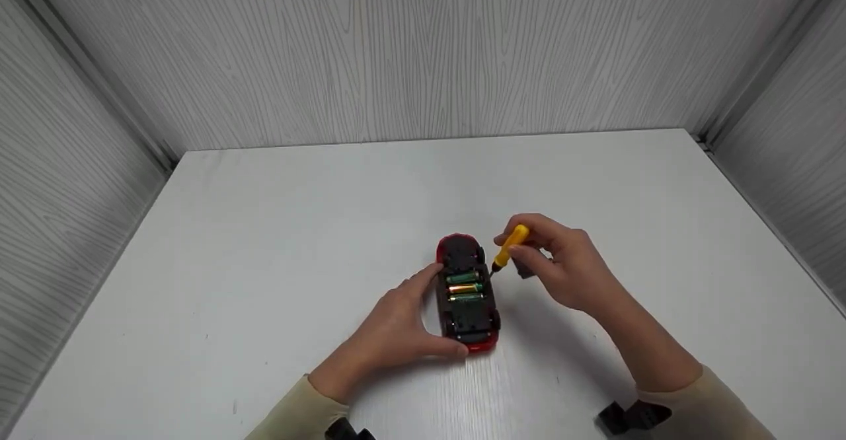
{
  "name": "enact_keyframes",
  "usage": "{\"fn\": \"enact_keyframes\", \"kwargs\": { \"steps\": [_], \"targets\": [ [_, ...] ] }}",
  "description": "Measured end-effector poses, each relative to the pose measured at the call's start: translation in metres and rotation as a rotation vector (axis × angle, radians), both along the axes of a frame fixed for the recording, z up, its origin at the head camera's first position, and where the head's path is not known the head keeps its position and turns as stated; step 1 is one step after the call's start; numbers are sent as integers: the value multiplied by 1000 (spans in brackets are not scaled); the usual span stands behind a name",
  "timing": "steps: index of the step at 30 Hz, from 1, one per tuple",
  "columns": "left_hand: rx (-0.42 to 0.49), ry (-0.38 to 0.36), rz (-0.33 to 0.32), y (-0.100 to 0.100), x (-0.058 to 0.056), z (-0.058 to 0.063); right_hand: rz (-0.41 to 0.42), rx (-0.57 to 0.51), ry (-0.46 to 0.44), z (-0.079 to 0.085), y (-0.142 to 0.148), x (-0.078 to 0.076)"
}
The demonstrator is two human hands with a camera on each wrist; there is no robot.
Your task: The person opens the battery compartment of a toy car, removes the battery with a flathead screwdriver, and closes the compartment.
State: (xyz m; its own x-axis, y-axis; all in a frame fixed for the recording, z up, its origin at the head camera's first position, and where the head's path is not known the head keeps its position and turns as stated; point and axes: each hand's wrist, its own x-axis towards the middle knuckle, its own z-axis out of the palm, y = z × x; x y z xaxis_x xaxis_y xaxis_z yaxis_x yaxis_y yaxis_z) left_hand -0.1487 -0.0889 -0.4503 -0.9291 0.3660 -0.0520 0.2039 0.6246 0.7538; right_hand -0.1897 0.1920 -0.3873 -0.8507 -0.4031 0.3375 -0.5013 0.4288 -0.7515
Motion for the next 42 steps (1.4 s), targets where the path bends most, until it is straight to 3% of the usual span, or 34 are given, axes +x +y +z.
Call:
{"fn": "enact_keyframes", "kwargs": {
  "steps": [5, 22, 31, 42],
  "targets": [
    [-1, 0, 4, 2, 0, 0, -2, -35, -46, -2, 7, -4],
    [6, -11, 9, 3, 1, 1, 106, -236, -208, -18, 29, -23],
    [9, -1, 11, 3, 1, 1, 71, -313, -313, -27, 38, -30],
    [6, 9, 8, 1, -1, 0, 48, -351, -351, -27, 40, -33]
  ]
}}
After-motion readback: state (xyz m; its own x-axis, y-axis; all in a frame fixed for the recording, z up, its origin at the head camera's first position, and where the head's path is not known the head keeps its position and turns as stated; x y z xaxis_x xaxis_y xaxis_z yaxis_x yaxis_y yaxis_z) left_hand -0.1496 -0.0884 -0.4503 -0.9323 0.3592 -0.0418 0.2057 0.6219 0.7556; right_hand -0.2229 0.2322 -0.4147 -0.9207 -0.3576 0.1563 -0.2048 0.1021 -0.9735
